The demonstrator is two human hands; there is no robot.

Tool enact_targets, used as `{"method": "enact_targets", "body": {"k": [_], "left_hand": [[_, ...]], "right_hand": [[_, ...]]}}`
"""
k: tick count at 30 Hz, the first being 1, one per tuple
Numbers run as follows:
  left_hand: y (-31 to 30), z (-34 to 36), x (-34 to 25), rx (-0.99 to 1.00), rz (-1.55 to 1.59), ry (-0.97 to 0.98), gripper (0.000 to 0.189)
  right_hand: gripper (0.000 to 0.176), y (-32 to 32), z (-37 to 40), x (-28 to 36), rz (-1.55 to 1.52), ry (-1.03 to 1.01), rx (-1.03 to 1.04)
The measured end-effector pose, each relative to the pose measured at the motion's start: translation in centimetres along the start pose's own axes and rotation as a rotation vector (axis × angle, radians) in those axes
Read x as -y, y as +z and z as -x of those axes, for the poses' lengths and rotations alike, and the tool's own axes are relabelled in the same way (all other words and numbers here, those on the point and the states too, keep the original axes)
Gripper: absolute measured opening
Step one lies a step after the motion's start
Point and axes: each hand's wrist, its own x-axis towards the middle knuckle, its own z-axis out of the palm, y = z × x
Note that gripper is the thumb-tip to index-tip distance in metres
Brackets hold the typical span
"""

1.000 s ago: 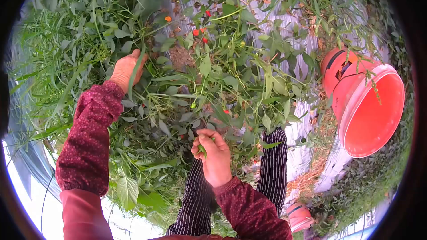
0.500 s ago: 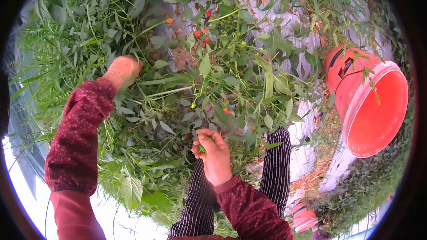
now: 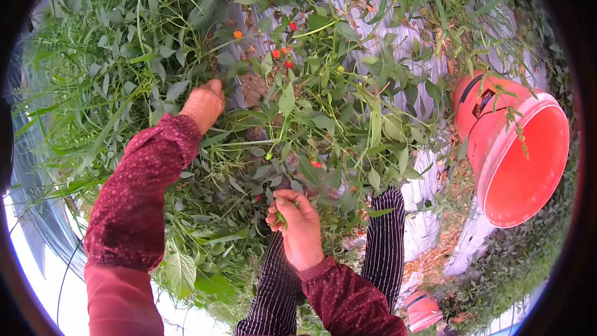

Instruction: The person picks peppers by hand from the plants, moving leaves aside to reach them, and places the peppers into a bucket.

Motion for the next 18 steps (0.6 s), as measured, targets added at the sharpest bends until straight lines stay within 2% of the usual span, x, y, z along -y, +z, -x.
{"method": "enact_targets", "body": {"k": [4, 5, 7, 8, 10, 11, 13, 14, 15, 18], "left_hand": [[1.3, 2.7, 1.7, -0.152, 0.023, -0.029, 0.026], [0.5, 3.3, 3.0, -0.034, 0.123, 0.026, 0.032], [1.2, 4.5, 5.1, -0.087, 0.391, 0.074, 0.035], [0.6, 4.8, 5.9, -0.086, 0.394, 0.076, 0.035], [-0.3, 5.1, 7.3, -0.047, 0.689, 0.055, 0.036], [0.2, 4.7, 7.1, -0.048, 0.692, 0.055, 0.036], [0.2, 4.3, 7.1, -0.361, 1.075, 0.001, 0.036], [-0.7, 4.1, 7.6, -0.163, 1.249, -0.017, 0.041], [-1.0, 4.0, 7.6, -0.169, 1.251, -0.018, 0.041], [-1.4, 3.5, 6.7, -0.099, 1.514, -0.005, 0.035]], "right_hand": [[0.012, 0.0, -0.1, -0.1, 0.012, 0.009, -0.014], [0.012, 0.0, -0.1, -0.1, 0.015, 0.007, 0.000], [0.012, 0.0, 0.0, -0.3, 0.019, 0.011, 0.011], [0.012, 0.0, 0.0, -0.5, 0.024, 0.012, 0.012], [0.012, 0.1, -0.1, -0.5, 0.033, 0.010, 0.016], [0.012, 0.1, -0.1, -0.7, 0.041, 0.014, 0.018], [0.012, 0.3, 0.0, -0.9, 0.049, 0.024, 0.021], [0.012, 0.4, 0.0, -0.9, 0.055, 0.025, 0.017], [0.012, 0.4, 0.0, -0.8, 0.062, 0.022, 0.012], [0.012, 0.3, 0.0, -0.8, 0.056, 0.018, 0.031]]}}
